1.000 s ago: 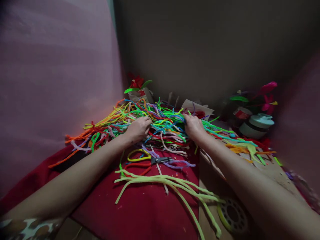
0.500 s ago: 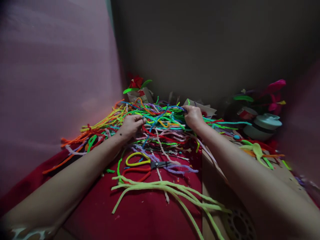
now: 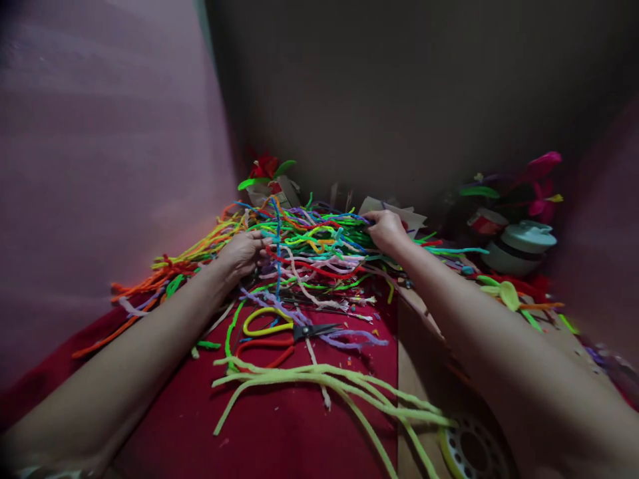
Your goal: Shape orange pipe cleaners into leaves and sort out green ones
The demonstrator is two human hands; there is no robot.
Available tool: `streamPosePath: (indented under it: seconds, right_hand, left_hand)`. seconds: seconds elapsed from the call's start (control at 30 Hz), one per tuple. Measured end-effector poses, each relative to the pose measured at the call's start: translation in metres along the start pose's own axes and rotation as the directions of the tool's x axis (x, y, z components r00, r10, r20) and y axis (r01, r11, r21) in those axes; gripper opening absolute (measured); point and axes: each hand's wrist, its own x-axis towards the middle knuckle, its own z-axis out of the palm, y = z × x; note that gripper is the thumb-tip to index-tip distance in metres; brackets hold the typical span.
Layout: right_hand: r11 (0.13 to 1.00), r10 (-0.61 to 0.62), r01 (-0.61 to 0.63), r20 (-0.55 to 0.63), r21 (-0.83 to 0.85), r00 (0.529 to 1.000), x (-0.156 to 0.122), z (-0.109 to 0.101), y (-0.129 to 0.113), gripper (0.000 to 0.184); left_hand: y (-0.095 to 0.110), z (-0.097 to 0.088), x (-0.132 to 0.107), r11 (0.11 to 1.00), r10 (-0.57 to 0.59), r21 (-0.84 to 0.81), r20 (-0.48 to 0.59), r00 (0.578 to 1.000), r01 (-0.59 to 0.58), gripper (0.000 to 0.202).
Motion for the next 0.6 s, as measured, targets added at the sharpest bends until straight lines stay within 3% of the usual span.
streamPosePath:
  seconds: [0.23,0.6]
  right_hand:
    - [0.995,0.023,-0.034,0.11,0.097,0.994,-0.01,0.003,0.01,0.034]
    - [1.0,0.004,-0.003,0.181,-0.002,0.983,-0.034,-0.01,-0.004,0.039]
  left_hand:
    - [-0.006,-0.001,-0.002,0.998,0.041,-0.056,0.047,0.998,-0.038,0.018]
    - [0.004,-0.002,-0.017,0.993,0.056,-0.113,0.151,0.987,-0.039,0.028]
